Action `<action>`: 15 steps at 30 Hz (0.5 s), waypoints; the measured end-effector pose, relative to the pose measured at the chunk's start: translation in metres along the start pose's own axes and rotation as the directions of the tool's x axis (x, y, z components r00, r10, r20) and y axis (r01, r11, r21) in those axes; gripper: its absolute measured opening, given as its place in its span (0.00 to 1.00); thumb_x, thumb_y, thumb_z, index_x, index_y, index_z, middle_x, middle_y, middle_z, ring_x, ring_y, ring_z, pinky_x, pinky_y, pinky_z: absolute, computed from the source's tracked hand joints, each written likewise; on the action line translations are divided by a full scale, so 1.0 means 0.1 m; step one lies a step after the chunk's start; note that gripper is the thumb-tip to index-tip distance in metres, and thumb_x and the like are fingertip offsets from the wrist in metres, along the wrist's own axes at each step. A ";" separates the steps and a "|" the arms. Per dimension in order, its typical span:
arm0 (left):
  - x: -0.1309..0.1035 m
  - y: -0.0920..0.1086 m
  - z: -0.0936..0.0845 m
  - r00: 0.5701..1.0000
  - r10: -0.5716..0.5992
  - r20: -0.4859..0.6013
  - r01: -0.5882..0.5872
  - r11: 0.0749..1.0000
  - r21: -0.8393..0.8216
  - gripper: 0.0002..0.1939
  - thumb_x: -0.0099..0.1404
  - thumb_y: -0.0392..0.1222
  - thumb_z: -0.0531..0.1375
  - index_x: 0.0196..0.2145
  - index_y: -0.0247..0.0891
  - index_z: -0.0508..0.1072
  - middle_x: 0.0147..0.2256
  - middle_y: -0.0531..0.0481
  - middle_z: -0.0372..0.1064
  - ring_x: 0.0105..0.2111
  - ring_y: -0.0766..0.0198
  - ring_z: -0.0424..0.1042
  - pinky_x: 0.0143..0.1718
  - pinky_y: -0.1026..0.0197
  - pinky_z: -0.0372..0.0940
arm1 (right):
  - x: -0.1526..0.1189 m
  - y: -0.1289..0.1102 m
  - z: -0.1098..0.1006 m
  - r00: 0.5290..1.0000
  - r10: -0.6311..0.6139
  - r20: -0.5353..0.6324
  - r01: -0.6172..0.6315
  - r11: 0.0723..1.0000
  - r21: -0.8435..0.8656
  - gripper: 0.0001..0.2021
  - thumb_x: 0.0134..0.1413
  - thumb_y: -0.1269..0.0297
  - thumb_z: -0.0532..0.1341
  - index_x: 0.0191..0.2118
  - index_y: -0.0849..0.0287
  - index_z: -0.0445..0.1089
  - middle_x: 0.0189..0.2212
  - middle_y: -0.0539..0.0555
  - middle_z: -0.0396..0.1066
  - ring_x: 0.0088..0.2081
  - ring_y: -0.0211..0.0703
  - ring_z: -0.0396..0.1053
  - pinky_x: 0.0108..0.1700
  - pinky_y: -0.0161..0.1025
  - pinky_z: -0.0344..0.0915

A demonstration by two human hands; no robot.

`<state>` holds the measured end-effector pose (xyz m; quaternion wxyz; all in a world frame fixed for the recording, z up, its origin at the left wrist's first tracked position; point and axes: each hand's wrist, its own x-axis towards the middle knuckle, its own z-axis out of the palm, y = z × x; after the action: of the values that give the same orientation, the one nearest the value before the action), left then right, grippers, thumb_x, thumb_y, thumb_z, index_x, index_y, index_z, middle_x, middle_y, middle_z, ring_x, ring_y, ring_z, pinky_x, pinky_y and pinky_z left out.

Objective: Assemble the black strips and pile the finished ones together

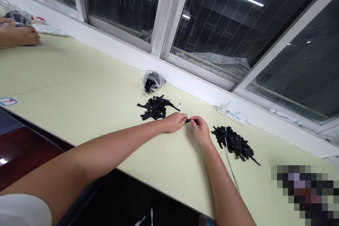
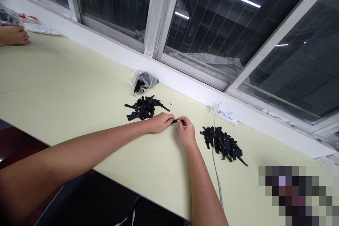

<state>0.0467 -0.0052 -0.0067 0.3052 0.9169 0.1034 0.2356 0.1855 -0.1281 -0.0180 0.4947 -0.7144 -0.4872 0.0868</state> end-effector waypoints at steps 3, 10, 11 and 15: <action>0.01 -0.02 -0.01 1.000 -0.010 -0.027 0.012 0.998 0.056 0.14 0.69 0.39 0.49 0.38 0.36 0.75 0.32 0.45 0.72 0.32 0.59 0.69 0.34 0.61 0.59 | -0.01 -0.02 0.01 1.000 -0.009 0.014 0.010 0.999 -0.047 0.15 0.56 0.51 0.56 0.39 0.56 0.71 0.35 0.55 0.74 0.32 0.44 0.67 0.36 0.40 0.63; -0.02 0.04 -0.07 1.000 -0.005 -0.006 0.006 0.977 0.214 0.12 0.68 0.39 0.51 0.39 0.36 0.74 0.34 0.42 0.73 0.34 0.55 0.70 0.35 0.60 0.59 | -0.03 -0.02 0.01 0.996 -0.023 0.088 0.037 0.985 -0.168 0.15 0.56 0.55 0.55 0.40 0.56 0.74 0.36 0.54 0.75 0.33 0.44 0.67 0.39 0.41 0.61; -0.02 0.04 -0.08 1.000 -0.007 0.000 0.007 0.973 0.232 0.12 0.68 0.39 0.51 0.40 0.37 0.74 0.35 0.42 0.73 0.34 0.55 0.71 0.35 0.59 0.59 | -0.03 -0.02 0.01 0.996 -0.014 0.086 0.028 0.985 -0.170 0.15 0.56 0.55 0.55 0.39 0.56 0.74 0.35 0.54 0.74 0.32 0.44 0.66 0.38 0.40 0.61; -0.02 0.05 -0.10 1.000 -0.029 -0.003 0.029 0.971 0.237 0.13 0.68 0.39 0.51 0.42 0.37 0.74 0.35 0.42 0.74 0.34 0.55 0.71 0.35 0.59 0.59 | -0.03 -0.02 0.00 0.997 0.038 0.062 -0.031 0.992 -0.118 0.16 0.54 0.51 0.58 0.37 0.57 0.75 0.28 0.51 0.71 0.28 0.42 0.62 0.32 0.38 0.59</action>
<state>0.0403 -0.0047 0.0030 0.1971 0.9452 0.1440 0.2168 0.1830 -0.1300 -0.0173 0.4343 -0.7474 -0.4947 0.0895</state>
